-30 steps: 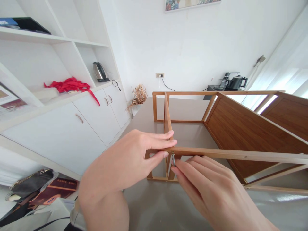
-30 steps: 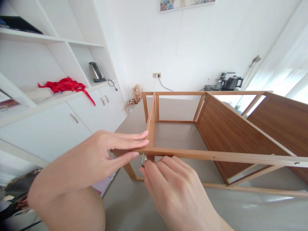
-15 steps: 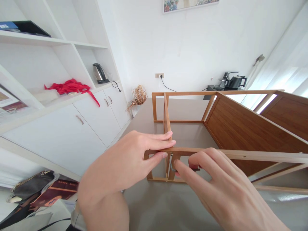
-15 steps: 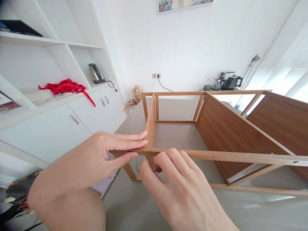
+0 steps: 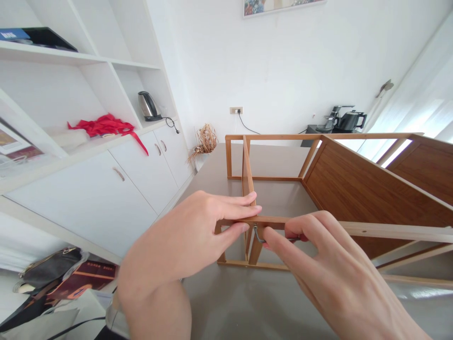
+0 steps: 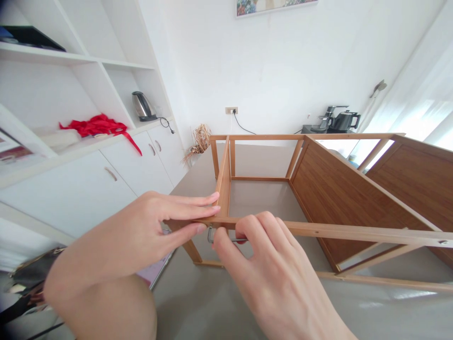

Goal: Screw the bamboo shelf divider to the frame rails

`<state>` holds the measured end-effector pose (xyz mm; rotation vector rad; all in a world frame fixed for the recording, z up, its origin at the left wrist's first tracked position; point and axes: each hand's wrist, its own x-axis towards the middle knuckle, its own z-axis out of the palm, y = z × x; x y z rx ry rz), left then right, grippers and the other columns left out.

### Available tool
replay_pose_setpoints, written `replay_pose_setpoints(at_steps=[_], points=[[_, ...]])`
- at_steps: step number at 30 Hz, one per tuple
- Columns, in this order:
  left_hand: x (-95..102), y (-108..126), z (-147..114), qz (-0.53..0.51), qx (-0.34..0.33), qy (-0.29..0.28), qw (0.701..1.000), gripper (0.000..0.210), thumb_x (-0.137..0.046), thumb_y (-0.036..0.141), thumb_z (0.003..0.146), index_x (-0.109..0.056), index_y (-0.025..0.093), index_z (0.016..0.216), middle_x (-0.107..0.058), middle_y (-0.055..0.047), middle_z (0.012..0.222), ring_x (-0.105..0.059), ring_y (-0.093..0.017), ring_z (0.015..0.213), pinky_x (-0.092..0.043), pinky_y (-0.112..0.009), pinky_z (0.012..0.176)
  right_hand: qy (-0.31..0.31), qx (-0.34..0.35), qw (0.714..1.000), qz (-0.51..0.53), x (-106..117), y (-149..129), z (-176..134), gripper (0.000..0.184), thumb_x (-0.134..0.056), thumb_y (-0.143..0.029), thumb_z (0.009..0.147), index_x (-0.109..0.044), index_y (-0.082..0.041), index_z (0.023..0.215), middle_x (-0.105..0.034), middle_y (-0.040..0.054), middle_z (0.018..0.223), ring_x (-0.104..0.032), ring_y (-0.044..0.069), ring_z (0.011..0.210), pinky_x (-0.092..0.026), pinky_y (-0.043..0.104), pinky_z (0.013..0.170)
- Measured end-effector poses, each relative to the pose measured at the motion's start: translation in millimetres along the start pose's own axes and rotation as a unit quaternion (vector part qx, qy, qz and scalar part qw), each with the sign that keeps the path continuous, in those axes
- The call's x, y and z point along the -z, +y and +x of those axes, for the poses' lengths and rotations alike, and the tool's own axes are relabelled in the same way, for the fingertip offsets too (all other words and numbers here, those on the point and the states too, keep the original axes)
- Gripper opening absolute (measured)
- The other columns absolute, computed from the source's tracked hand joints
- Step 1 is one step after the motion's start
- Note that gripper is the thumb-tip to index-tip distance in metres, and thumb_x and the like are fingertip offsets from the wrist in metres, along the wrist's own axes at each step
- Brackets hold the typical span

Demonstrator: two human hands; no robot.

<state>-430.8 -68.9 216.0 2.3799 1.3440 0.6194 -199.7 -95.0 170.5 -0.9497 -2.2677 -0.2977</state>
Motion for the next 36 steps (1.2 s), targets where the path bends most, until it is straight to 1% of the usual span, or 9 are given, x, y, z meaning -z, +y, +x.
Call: replay_pose_setpoints(at_steps=[5,10,20,25,27,29,30,32,36], points=[[1.0,0,0,0.006,0.001,-0.007,1.000,0.040,-0.054,0.028,0.095,-0.062,0.043,0.131,-0.053,0.014,0.143,-0.064,-0.022,0.121,-0.055,-0.031,0.102,-0.012,-0.033,0.999,-0.001,-1,-2,-2,0.038,-0.038,-0.007,0.094,-0.062,-0.025,0.117,-0.052,0.0058,0.095,-0.046,0.017,0.085,-0.041,0.025,0.072],[0.8,0,-1,0.002,0.002,-0.008,1.000,0.040,-0.055,0.027,0.094,-0.064,0.042,0.130,-0.053,0.013,0.143,-0.064,-0.023,0.121,-0.055,-0.033,0.103,-0.012,-0.016,1.000,0.009,-1,0,-2,0.038,-0.040,-0.007,0.093,-0.063,-0.026,0.118,-0.051,0.0055,0.093,-0.046,0.016,0.082,-0.042,0.024,0.071],[0.8,1,0,-0.015,0.007,-0.005,1.000,0.041,-0.056,0.026,0.093,-0.064,0.042,0.130,-0.055,0.012,0.141,-0.063,-0.024,0.122,-0.059,-0.032,0.097,-0.012,-0.017,1.000,0.000,-1,0,-1,0.037,-0.039,-0.009,0.094,-0.063,-0.025,0.117,-0.055,0.0064,0.093,-0.049,0.016,0.082,-0.043,0.024,0.069],[-0.1,0,0,-0.007,0.004,-0.005,1.000,0.041,-0.056,0.026,0.094,-0.064,0.042,0.130,-0.054,0.013,0.142,-0.064,-0.023,0.121,-0.058,-0.030,0.098,-0.013,-0.022,1.000,0.002,2,-3,1,0.031,-0.040,-0.008,0.094,-0.063,-0.022,0.109,-0.056,0.0066,0.093,-0.048,0.017,0.081,-0.041,0.027,0.068],[0.3,0,0,-0.002,0.004,-0.005,1.000,0.041,-0.055,0.026,0.094,-0.064,0.043,0.130,-0.053,0.014,0.143,-0.064,-0.022,0.121,-0.059,-0.030,0.095,-0.001,-0.006,1.000,0.011,0,-5,1,0.024,-0.045,-0.008,0.093,-0.063,-0.020,0.102,-0.057,0.0054,0.087,-0.048,0.016,0.077,-0.040,0.028,0.067],[0.9,1,0,-0.002,0.003,-0.006,1.000,0.041,-0.054,0.026,0.094,-0.064,0.044,0.129,-0.053,0.014,0.143,-0.064,-0.022,0.121,-0.060,-0.029,0.093,0.014,0.008,1.000,0.025,-5,-7,2,0.015,-0.051,-0.008,0.092,-0.062,-0.018,0.090,-0.055,0.0028,0.076,-0.048,0.014,0.070,-0.039,0.028,0.065],[1.1,1,0,-0.004,0.003,-0.006,1.000,0.041,-0.055,0.026,0.094,-0.064,0.044,0.129,-0.053,0.014,0.142,-0.064,-0.022,0.121,-0.060,-0.028,0.091,0.019,0.010,0.999,0.035,-8,-8,2,0.015,-0.052,-0.009,0.092,-0.061,-0.017,0.084,-0.053,0.0013,0.071,-0.047,0.013,0.066,-0.039,0.027,0.064],[1.4,2,-1,-0.009,0.004,-0.007,1.000,0.041,-0.055,0.025,0.093,-0.065,0.043,0.128,-0.054,0.014,0.142,-0.064,-0.023,0.121,-0.061,-0.028,0.089,0.019,0.000,0.998,0.068,-17,-10,2,0.020,-0.052,-0.010,0.094,-0.058,-0.018,0.076,-0.050,-0.0016,0.062,-0.046,0.011,0.059,-0.038,0.026,0.059],[0.6,2,-1,-0.013,0.009,-0.003,1.000,0.040,-0.054,0.024,0.093,-0.066,0.042,0.127,-0.056,0.014,0.140,-0.063,-0.023,0.122,-0.061,-0.028,0.089,0.004,-0.038,0.991,0.130,-28,-15,1,0.023,-0.049,-0.012,0.097,-0.058,-0.018,0.077,-0.053,-0.0037,0.060,-0.047,0.008,0.052,-0.038,0.023,0.054]])
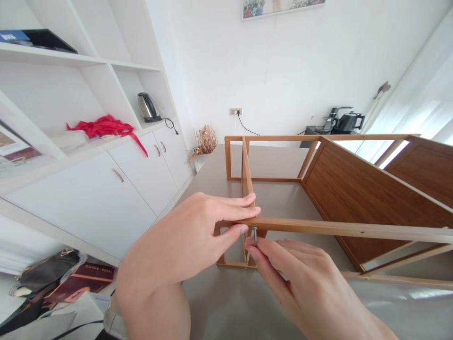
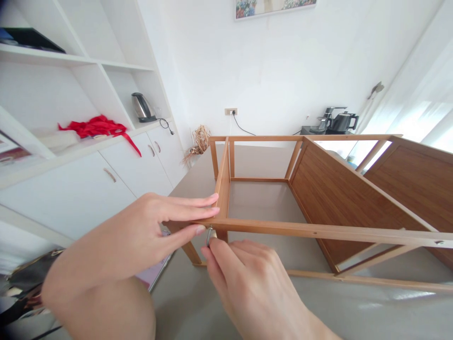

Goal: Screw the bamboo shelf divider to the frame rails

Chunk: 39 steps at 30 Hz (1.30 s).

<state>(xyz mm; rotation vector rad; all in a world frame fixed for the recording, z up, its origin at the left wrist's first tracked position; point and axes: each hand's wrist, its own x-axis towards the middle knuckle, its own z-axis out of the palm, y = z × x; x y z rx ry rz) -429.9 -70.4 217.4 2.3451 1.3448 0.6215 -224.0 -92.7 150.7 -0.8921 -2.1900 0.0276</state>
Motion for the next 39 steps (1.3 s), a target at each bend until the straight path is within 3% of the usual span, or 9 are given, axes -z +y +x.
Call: replay_pose_setpoints(at_steps=[6,9,12,17,21,26,39], points=[[0.2,1,1,0.008,-0.011,0.000,1.000,0.039,-0.054,0.025,0.094,-0.066,0.043,0.126,-0.055,0.015,0.140,-0.062,-0.022,0.123,-0.059,-0.028,0.093,-0.008,0.038,0.999,-0.023,15,-9,1,0.025,-0.050,-0.011,0.095,-0.054,-0.019,0.071,-0.049,-0.0025,0.061,-0.044,0.009,0.055,-0.036,0.025,0.055],[0.7,1,1,0.016,-0.011,0.001,1.000,0.040,-0.054,0.025,0.094,-0.065,0.044,0.128,-0.055,0.015,0.141,-0.062,-0.022,0.123,-0.058,-0.028,0.095,-0.045,0.064,0.995,-0.056,28,-8,2,0.020,-0.044,-0.013,0.096,-0.063,-0.018,0.093,-0.054,0.0015,0.073,-0.047,0.013,0.065,-0.039,0.025,0.059],[0.6,0,0,0.015,-0.010,-0.002,1.000,0.041,-0.055,0.026,0.094,-0.064,0.043,0.130,-0.054,0.015,0.142,-0.062,-0.022,0.123,-0.060,-0.028,0.092,-0.044,0.048,0.991,-0.115,35,-3,3,0.030,-0.038,-0.009,0.093,-0.063,-0.020,0.107,-0.054,0.0038,0.083,-0.045,0.015,0.071,-0.038,0.026,0.063],[0.4,-2,0,0.015,-0.005,-0.007,1.000,0.041,-0.054,0.027,0.095,-0.063,0.044,0.131,-0.053,0.014,0.144,-0.064,-0.023,0.121,-0.062,-0.027,0.083,-0.023,0.059,0.985,-0.162,34,7,3,0.030,-0.040,-0.005,0.087,-0.063,-0.022,0.097,-0.049,0.0046,0.085,-0.040,0.016,0.073,-0.033,0.027,0.065],[0.5,-2,0,0.011,-0.008,-0.005,1.000,0.041,-0.054,0.026,0.095,-0.063,0.043,0.130,-0.053,0.015,0.143,-0.063,-0.022,0.122,-0.061,-0.026,0.086,-0.027,0.055,0.986,-0.156,31,10,2,0.030,-0.040,-0.003,0.087,-0.062,-0.023,0.092,-0.049,0.0037,0.086,-0.038,0.016,0.073,-0.029,0.029,0.067],[0.2,-1,-1,0.012,-0.010,-0.002,1.000,0.040,-0.054,0.026,0.095,-0.064,0.043,0.130,-0.054,0.016,0.142,-0.061,-0.021,0.125,-0.058,-0.026,0.094,-0.019,0.044,0.987,-0.153,30,10,2,0.030,-0.040,-0.004,0.090,-0.062,-0.023,0.095,-0.048,0.0030,0.085,-0.036,0.016,0.073,-0.027,0.030,0.068],[0.5,-1,-1,0.011,-0.010,0.001,1.000,0.040,-0.054,0.026,0.095,-0.064,0.044,0.129,-0.054,0.016,0.142,-0.060,-0.021,0.126,-0.060,-0.026,0.091,-0.016,0.043,0.987,-0.155,30,11,1,0.028,-0.041,-0.007,0.092,-0.063,-0.024,0.099,-0.048,0.0039,0.087,-0.037,0.017,0.074,-0.027,0.031,0.068]])
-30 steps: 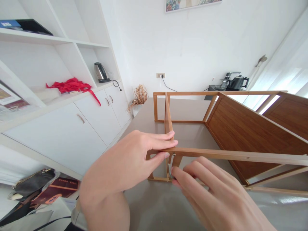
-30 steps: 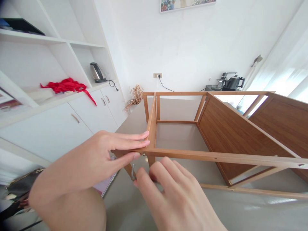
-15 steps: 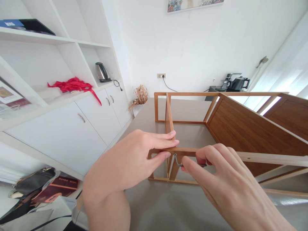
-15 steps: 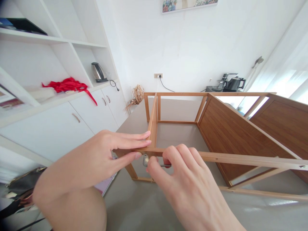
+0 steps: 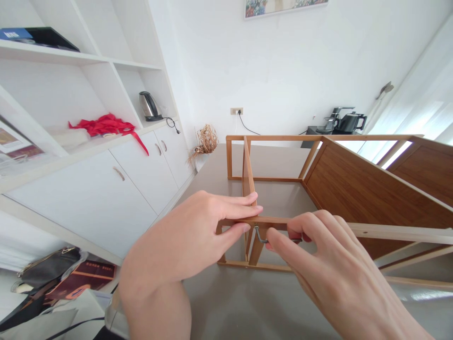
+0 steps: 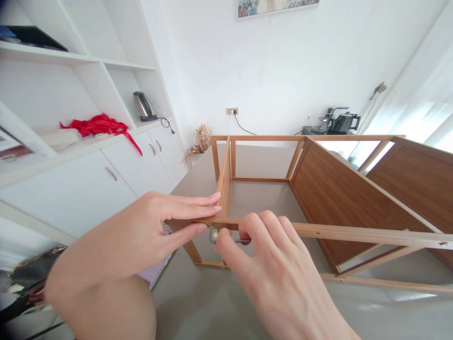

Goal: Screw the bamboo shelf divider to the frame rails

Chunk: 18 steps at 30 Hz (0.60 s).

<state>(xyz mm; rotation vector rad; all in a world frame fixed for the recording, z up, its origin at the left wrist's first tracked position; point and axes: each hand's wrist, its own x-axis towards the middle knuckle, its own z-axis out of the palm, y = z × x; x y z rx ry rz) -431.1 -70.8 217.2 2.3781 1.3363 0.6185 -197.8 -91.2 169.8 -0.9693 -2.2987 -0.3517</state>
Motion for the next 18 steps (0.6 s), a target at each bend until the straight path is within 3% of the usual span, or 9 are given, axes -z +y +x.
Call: replay_pose_setpoints(at_steps=[8,12,18], points=[[-2.0,0,0,0.005,0.001,0.002,1.000,0.041,-0.053,0.025,0.094,-0.064,0.044,0.129,-0.054,0.016,0.142,-0.061,-0.020,0.125,-0.060,-0.025,0.091,0.013,-0.004,1.000,-0.004,0,-2,2,0.028,-0.040,-0.007,0.094,-0.063,-0.023,0.098,-0.051,0.0044,0.086,-0.040,0.017,0.075,-0.030,0.030,0.069],[-1.7,1,0,0.000,0.000,0.007,1.000,0.041,-0.054,0.024,0.094,-0.065,0.043,0.128,-0.055,0.015,0.141,-0.061,-0.021,0.125,-0.060,-0.026,0.091,0.022,0.014,1.000,0.001,-2,-4,3,0.017,-0.047,-0.013,0.097,-0.061,-0.019,0.090,-0.054,0.0039,0.081,-0.044,0.017,0.074,-0.032,0.032,0.069],[-0.8,1,2,-0.005,0.004,0.003,1.000,0.039,-0.055,0.025,0.093,-0.067,0.044,0.125,-0.056,0.016,0.139,-0.062,-0.020,0.124,-0.061,-0.023,0.087,0.004,-0.011,0.993,0.118,-25,-15,-2,0.024,-0.050,-0.015,0.099,-0.050,-0.019,0.074,-0.047,-0.0036,0.061,-0.039,0.010,0.055,-0.028,0.028,0.055]])
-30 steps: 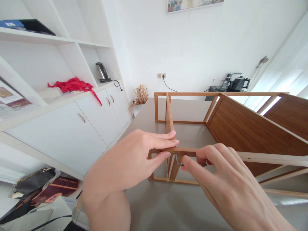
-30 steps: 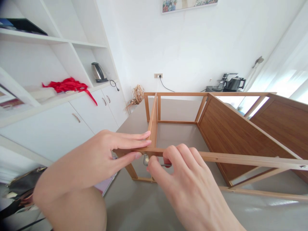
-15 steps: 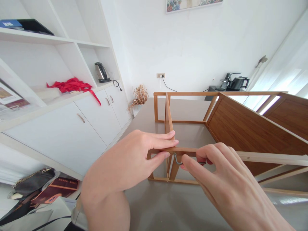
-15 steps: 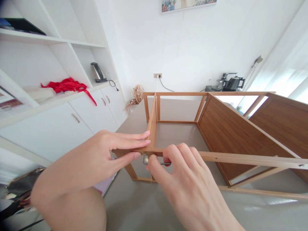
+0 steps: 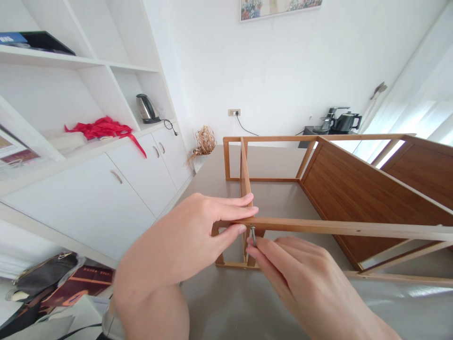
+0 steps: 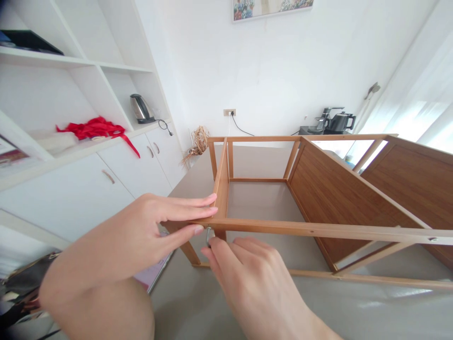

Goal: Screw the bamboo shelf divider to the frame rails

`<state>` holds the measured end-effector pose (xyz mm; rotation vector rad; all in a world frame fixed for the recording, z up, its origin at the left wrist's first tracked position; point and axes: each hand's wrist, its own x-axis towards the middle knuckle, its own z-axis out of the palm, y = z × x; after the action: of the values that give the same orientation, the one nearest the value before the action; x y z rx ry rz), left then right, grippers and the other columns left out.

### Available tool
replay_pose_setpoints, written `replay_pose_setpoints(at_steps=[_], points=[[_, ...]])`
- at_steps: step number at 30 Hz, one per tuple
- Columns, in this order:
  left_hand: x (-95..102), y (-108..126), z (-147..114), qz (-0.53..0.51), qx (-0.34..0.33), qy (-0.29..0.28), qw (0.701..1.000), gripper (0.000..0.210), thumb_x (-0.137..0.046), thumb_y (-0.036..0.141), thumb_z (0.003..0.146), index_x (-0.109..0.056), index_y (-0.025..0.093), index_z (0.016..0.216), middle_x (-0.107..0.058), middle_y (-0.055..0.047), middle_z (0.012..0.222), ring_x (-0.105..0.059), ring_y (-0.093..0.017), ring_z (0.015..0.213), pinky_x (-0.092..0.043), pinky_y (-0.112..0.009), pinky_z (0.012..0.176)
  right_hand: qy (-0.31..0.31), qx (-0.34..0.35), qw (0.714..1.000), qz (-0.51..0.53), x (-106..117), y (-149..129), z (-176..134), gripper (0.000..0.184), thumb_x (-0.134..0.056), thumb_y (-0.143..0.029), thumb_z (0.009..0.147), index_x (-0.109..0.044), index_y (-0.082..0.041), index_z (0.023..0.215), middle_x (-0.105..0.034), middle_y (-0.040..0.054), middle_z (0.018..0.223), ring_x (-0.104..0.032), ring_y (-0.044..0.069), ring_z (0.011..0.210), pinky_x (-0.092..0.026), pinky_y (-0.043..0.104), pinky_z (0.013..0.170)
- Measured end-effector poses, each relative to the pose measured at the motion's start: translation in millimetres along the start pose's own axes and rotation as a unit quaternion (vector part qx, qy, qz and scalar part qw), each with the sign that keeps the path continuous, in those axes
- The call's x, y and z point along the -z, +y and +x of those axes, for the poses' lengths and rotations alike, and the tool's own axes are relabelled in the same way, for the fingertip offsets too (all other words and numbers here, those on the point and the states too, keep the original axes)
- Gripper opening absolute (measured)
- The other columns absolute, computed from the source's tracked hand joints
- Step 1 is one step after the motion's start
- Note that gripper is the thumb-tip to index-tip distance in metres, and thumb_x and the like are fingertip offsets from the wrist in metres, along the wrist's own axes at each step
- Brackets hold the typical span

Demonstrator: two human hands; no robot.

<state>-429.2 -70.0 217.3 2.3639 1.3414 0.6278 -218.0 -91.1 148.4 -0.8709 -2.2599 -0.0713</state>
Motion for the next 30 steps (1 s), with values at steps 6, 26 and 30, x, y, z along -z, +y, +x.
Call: replay_pose_setpoints(at_steps=[6,26,30], points=[[0.5,1,0,-0.003,0.008,0.000,1.000,0.038,-0.058,0.027,0.092,-0.067,0.043,0.126,-0.058,0.014,0.138,-0.061,-0.020,0.125,-0.055,-0.028,0.103,0.022,-0.043,0.997,0.067,-5,-7,1,0.027,-0.052,-0.015,0.097,-0.046,-0.019,0.072,-0.045,-0.0061,0.059,-0.037,0.007,0.050,-0.029,0.025,0.051],[0.7,2,-1,-0.016,0.008,0.003,1.000,0.037,-0.057,0.025,0.093,-0.068,0.040,0.125,-0.058,0.012,0.139,-0.061,-0.023,0.125,-0.059,-0.029,0.096,0.015,0.012,0.992,-0.122,29,7,7,0.027,-0.039,-0.004,0.092,-0.060,-0.021,0.094,-0.040,0.0019,0.082,-0.032,0.015,0.072,-0.026,0.030,0.068],[0.5,3,0,-0.015,0.001,0.001,1.000,0.037,-0.056,0.024,0.093,-0.068,0.041,0.124,-0.058,0.013,0.139,-0.059,-0.022,0.126,-0.058,-0.029,0.098,0.018,0.021,0.993,-0.118,29,6,6,0.025,-0.040,-0.006,0.093,-0.061,-0.021,0.094,-0.040,0.0020,0.082,-0.032,0.015,0.071,-0.026,0.030,0.068]])
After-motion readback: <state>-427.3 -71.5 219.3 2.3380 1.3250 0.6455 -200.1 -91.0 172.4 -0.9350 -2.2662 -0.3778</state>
